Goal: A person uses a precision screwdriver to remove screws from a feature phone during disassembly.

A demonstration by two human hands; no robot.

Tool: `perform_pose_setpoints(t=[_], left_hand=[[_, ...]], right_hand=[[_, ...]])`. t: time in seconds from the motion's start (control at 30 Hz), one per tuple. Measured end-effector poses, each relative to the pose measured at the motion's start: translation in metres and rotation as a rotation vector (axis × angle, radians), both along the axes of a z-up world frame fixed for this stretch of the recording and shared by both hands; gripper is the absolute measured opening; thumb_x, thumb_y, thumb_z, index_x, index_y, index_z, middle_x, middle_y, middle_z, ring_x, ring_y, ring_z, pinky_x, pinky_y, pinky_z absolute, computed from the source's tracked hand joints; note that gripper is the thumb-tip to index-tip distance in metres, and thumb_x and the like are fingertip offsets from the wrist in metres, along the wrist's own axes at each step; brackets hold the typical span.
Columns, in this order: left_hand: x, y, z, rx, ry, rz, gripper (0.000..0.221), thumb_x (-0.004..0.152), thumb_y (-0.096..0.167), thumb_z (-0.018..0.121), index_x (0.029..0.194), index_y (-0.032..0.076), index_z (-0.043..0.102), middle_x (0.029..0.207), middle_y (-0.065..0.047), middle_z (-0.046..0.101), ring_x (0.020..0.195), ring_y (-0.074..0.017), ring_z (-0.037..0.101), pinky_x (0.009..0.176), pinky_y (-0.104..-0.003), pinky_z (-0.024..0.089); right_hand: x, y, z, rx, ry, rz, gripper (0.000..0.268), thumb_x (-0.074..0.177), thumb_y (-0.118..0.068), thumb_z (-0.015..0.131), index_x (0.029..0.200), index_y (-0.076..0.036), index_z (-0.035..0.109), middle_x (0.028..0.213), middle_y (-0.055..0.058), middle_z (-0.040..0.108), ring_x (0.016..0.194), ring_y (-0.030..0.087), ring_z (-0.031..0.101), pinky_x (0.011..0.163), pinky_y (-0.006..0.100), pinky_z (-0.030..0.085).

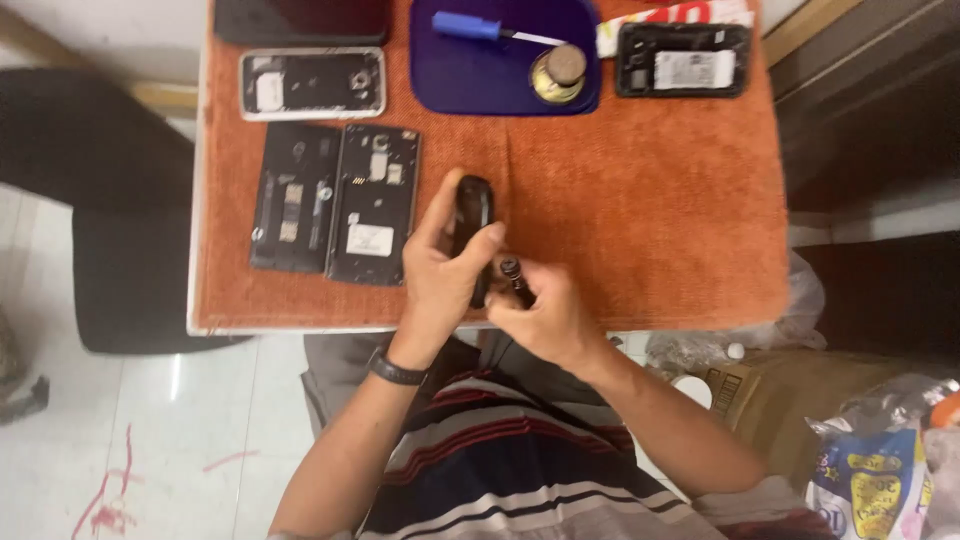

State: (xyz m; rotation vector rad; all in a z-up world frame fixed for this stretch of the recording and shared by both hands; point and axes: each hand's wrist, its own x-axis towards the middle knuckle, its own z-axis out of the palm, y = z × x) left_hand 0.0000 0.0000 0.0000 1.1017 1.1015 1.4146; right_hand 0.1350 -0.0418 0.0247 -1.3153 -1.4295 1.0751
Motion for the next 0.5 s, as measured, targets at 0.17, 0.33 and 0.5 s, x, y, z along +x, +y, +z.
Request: perform_pose_setpoints(t=[0.17,0.33,0.5], left_hand=[[0.009,-0.007,0.026,-0.021,0.234,-0.020,0.071,0.088,0.025,0.083,0.150,0.010,0.053,0.131,-0.027,0.066,0.123,-0.0364,0.064,0.099,-0.047,0.055],[0.007,-0.009,0.035,0.006,0.338,-0.164,0.065,0.097,0.029,0.071,0.153,0.006,0.048,0.122,-0.030,0.067,0.116,-0.0383,0.066,0.095,-0.050,0.051],[0.004,-0.003,0.042,-0.127,0.379,-0.323,0.095,0.075,0.038,0.088,0.156,0.012,0.046,0.123,-0.033,0.066,0.106,-0.0386,0.069,0.085,-0.049,0.058]], right_hand=[[0.011,0.007,0.013,0.107,-0.038,-0.088,0.011,0.075,-0.002,0.070,0.085,-0.004,0.072,0.049,0.008,0.056,0.049,0.009,0.050,0.042,0.025,0.041],[0.029,0.019,0.000,-0.011,0.168,-0.029,0.065,0.073,0.001,0.074,0.137,0.000,0.062,0.071,0.011,0.074,0.055,0.014,0.068,0.057,0.026,0.060],[0.037,0.026,0.010,-0.034,0.325,0.074,0.075,0.073,0.007,0.073,0.145,0.001,0.053,0.096,0.023,0.074,0.075,0.021,0.070,0.061,0.033,0.066]])
